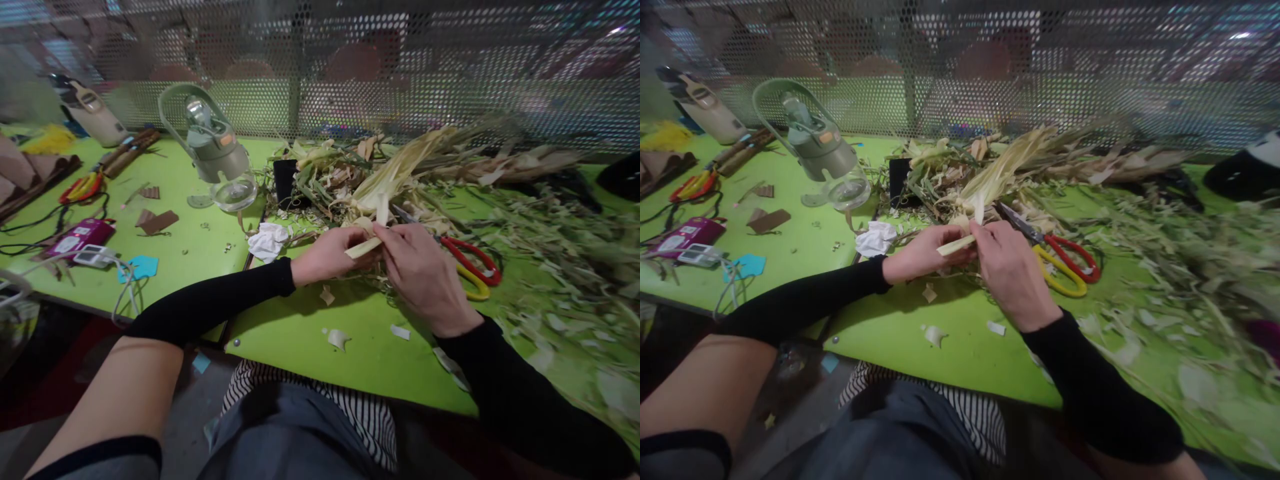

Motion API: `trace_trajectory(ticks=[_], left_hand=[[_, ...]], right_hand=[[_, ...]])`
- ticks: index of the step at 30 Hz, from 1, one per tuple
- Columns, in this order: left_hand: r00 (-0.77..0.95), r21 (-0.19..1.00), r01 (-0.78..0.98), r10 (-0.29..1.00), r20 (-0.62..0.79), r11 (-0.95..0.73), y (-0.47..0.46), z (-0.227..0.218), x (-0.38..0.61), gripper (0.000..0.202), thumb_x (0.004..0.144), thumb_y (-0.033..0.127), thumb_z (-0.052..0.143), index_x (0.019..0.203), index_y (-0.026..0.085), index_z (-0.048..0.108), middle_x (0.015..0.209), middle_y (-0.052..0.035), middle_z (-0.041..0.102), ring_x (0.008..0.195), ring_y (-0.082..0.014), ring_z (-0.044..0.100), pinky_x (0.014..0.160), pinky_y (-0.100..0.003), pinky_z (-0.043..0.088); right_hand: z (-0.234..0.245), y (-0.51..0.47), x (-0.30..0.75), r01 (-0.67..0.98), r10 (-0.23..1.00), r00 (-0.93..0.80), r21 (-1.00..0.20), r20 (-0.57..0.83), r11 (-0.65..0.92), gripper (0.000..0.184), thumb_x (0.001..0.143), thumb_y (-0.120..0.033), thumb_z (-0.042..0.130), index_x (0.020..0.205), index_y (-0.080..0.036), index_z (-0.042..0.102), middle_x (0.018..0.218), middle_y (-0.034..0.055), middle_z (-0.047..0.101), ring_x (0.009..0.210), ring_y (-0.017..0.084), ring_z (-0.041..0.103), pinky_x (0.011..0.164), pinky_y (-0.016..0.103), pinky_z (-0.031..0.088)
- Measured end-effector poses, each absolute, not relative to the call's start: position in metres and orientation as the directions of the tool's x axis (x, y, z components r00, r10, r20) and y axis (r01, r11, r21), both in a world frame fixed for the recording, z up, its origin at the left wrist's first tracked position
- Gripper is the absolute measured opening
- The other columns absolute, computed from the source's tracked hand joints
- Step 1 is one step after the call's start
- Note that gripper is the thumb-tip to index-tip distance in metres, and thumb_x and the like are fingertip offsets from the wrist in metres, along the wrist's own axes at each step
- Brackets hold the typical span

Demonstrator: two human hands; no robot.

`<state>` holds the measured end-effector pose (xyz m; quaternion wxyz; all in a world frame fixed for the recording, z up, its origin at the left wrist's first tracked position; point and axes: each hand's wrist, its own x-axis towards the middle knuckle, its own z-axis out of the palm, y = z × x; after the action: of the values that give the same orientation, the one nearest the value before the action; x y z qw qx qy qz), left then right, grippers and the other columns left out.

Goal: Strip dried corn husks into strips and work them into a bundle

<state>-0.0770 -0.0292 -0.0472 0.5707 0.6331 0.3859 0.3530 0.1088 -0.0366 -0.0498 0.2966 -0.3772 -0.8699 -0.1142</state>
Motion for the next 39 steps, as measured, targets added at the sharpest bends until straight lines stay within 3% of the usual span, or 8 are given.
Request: trace_trajectory(ticks=[3, 7, 14, 18, 22, 28, 35, 39], left_hand=[[0.433, 0.961, 0.219, 0.900, 0.061, -0.171, -0.033, -0.040, -0.080, 0.011, 0.088, 0.021, 0.071, 0.093, 0.012, 0.066, 0.095, -0.0047, 0.071, 0.088, -0.0136, 0.060, 0.089, -0.030, 0.048], [0.404, 0.972, 0.199, 0.914, 0.037, -0.127, -0.037, -0.039, -0.078, 0.020, 0.096, 0.033, 0.063, 0.091, 0.014, 0.066, 0.088, -0.0025, 0.070, 0.084, -0.0132, 0.060, 0.087, -0.028, 0.049], [0.462, 0.982, 0.166, 0.887, 0.005, -0.093, -0.039, -0.034, -0.079, 0.029, 0.103, 0.024, 0.045, 0.077, 0.016, 0.057, 0.078, 0.0003, 0.063, 0.071, -0.0099, 0.057, 0.074, -0.024, 0.046], [0.526, 0.950, 0.297, 0.847, -0.078, -0.097, -0.040, -0.029, -0.080, 0.031, 0.102, 0.020, 0.047, 0.073, 0.016, 0.059, 0.077, -0.0003, 0.066, 0.070, -0.0098, 0.059, 0.073, -0.023, 0.045], [0.485, 0.961, 0.276, 0.866, -0.122, -0.019, -0.039, -0.026, -0.079, 0.035, 0.104, 0.025, 0.047, 0.072, 0.016, 0.057, 0.074, 0.0008, 0.064, 0.067, -0.0088, 0.062, 0.074, -0.023, 0.048], [0.435, 0.975, 0.137, 0.874, -0.218, 0.175, -0.038, -0.024, -0.078, 0.026, 0.102, 0.023, 0.052, 0.078, 0.015, 0.060, 0.073, 0.0015, 0.065, 0.066, -0.0083, 0.065, 0.076, -0.023, 0.053], [0.465, 0.934, 0.014, 0.825, -0.321, 0.356, -0.039, -0.017, -0.075, 0.024, 0.101, 0.014, 0.050, 0.079, 0.014, 0.059, 0.066, 0.0023, 0.064, 0.060, -0.0064, 0.062, 0.074, -0.023, 0.055], [0.430, 0.930, 0.046, 0.833, -0.349, 0.366, -0.039, -0.014, -0.076, 0.025, 0.101, 0.012, 0.048, 0.078, 0.014, 0.057, 0.068, 0.0030, 0.063, 0.061, -0.0061, 0.062, 0.076, -0.024, 0.056]], right_hand=[[-0.051, -0.034, 0.108, 0.704, 0.614, -0.574, -0.057, 0.542, 0.708, 0.045, 0.103, -0.025, 0.039, 0.136, -0.010, 0.067, 0.092, 0.0145, 0.066, 0.074, 0.025, 0.056, 0.062, 0.039, 0.047], [-0.048, -0.034, 0.106, 0.694, 0.654, -0.542, -0.157, 0.528, 0.702, 0.045, 0.103, -0.028, 0.039, 0.132, -0.011, 0.069, 0.091, 0.0140, 0.064, 0.076, 0.026, 0.056, 0.063, 0.039, 0.047], [-0.036, -0.035, 0.108, 0.616, 0.872, -0.346, -0.617, 0.347, 0.490, 0.035, 0.101, -0.041, 0.051, 0.083, -0.022, 0.074, 0.088, 0.0074, 0.069, 0.081, 0.024, 0.065, 0.072, 0.038, 0.052], [-0.039, -0.036, 0.105, 0.512, 0.916, -0.238, -0.759, 0.323, 0.401, 0.027, 0.091, -0.049, 0.069, 0.082, -0.024, 0.075, 0.086, 0.0042, 0.069, 0.078, 0.021, 0.064, 0.071, 0.036, 0.052], [-0.039, -0.038, 0.104, 0.417, 0.883, -0.172, -0.780, 0.436, 0.467, 0.018, 0.091, -0.042, 0.071, 0.087, -0.025, 0.073, 0.090, 0.0039, 0.069, 0.083, 0.021, 0.064, 0.073, 0.036, 0.053], [-0.033, -0.039, 0.107, 0.441, 0.900, -0.256, -0.786, 0.353, 0.434, 0.022, 0.096, -0.043, 0.063, 0.097, -0.024, 0.073, 0.073, -0.0002, 0.067, 0.057, 0.015, 0.053, 0.055, 0.030, 0.043], [-0.032, -0.035, 0.113, 0.520, 0.815, -0.382, -0.627, 0.436, 0.580, 0.021, 0.095, -0.042, 0.064, 0.100, -0.026, 0.077, 0.089, 0.0041, 0.076, 0.073, 0.020, 0.066, 0.068, 0.035, 0.050], [-0.031, -0.034, 0.115, 0.507, 0.823, -0.404, -0.651, 0.400, 0.565, 0.024, 0.092, -0.047, 0.070, 0.102, -0.027, 0.079, 0.095, 0.0051, 0.078, 0.077, 0.022, 0.068, 0.071, 0.038, 0.052]])
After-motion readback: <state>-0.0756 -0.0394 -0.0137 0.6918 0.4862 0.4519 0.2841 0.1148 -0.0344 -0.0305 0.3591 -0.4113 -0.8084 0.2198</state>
